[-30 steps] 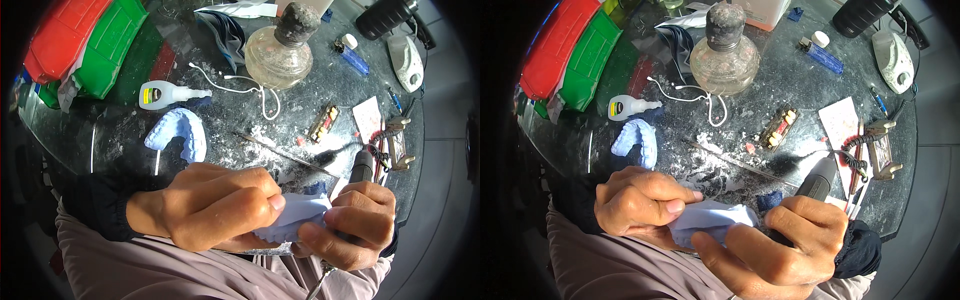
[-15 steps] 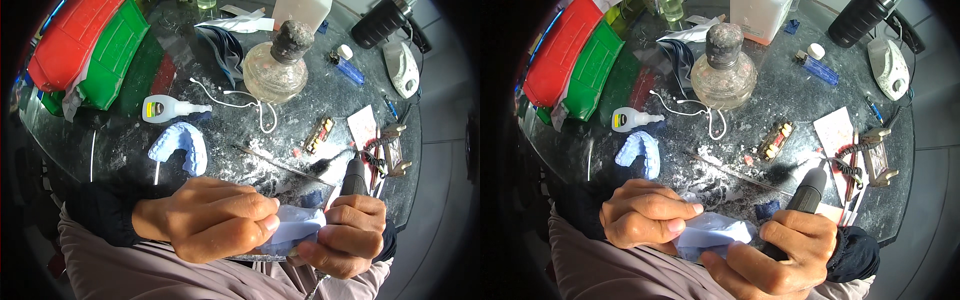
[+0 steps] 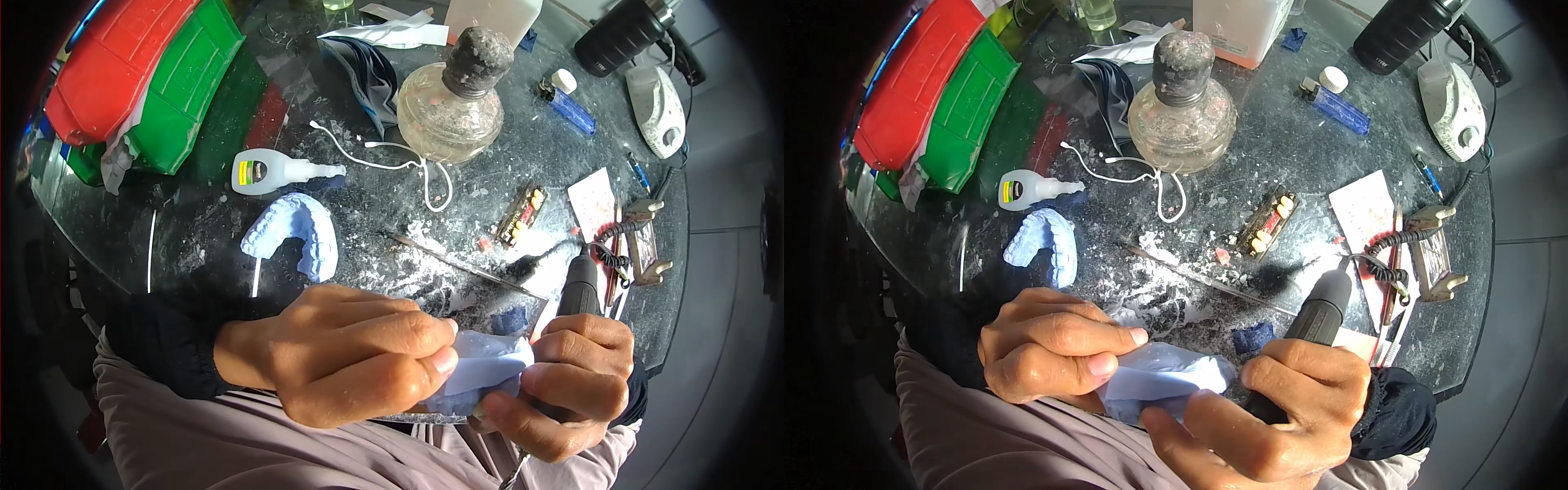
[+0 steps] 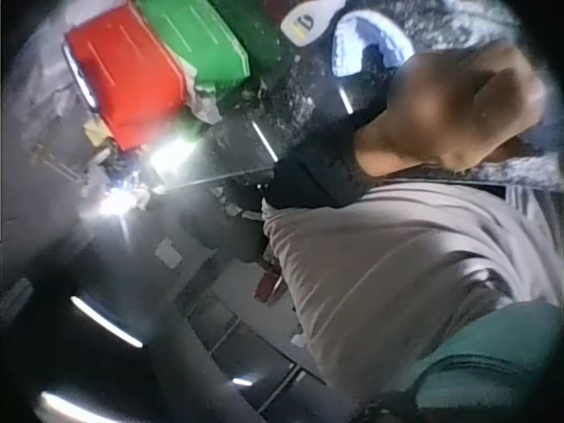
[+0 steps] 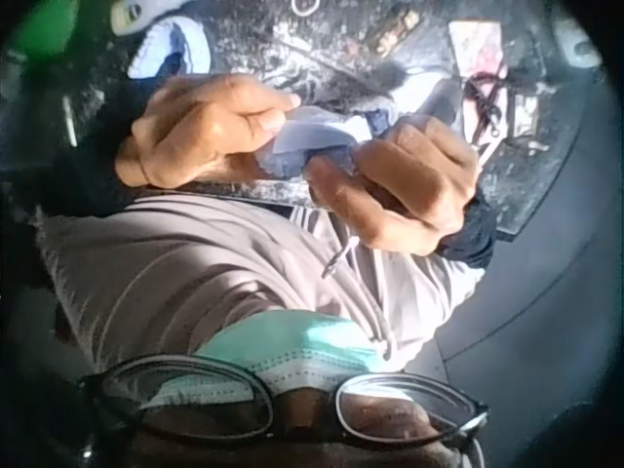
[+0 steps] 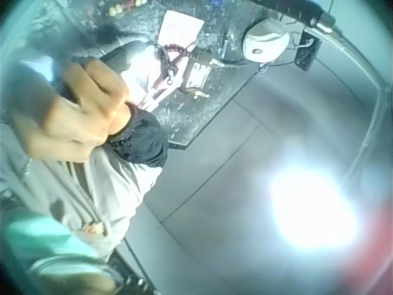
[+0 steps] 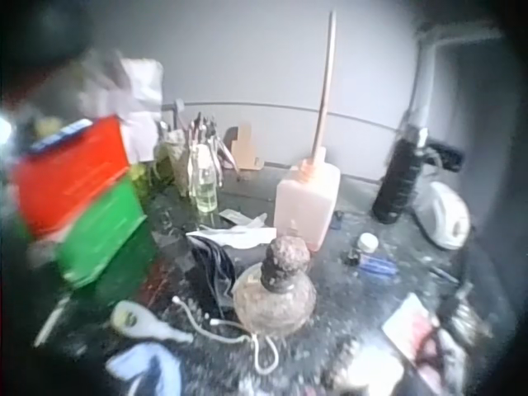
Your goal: The person shaves a dental model by hand and using a rotary tool, periodically cleaning the model with a cloth.
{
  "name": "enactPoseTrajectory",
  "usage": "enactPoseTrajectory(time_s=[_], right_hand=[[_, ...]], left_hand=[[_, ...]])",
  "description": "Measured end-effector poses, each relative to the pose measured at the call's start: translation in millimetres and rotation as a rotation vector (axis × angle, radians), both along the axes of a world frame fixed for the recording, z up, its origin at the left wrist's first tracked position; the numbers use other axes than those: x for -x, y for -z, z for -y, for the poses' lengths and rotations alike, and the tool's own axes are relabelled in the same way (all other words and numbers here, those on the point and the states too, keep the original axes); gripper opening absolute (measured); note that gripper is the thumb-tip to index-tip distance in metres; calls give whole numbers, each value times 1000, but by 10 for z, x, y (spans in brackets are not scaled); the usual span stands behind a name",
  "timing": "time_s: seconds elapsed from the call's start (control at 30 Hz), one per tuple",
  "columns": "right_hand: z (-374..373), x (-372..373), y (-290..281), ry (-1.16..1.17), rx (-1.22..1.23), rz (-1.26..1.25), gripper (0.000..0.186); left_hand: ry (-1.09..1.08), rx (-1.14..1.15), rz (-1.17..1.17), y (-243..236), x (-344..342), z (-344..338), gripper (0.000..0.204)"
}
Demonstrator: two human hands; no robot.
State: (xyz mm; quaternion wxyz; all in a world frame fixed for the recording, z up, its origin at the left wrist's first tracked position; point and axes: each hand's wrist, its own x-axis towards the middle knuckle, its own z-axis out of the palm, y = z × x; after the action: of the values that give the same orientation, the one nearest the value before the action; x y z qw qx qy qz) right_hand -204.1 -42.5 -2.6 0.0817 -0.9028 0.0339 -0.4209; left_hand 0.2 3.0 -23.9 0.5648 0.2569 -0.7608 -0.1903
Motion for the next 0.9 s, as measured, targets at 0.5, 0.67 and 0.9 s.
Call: enactPoseTrajectory(time_s=[0.5,0.67,0.9], right_hand=[[-40,-9,-108,77,56,-129,27],[-38,-19,-81,101,74,-105,25],[-43,-8,-100,103,50,-126,24]], left_hand=[[-13,-25,-62,15,26,-10,15],[-24,-25,-59,10,39,-2,18],[-19,0,-53,4,33,20,16]])
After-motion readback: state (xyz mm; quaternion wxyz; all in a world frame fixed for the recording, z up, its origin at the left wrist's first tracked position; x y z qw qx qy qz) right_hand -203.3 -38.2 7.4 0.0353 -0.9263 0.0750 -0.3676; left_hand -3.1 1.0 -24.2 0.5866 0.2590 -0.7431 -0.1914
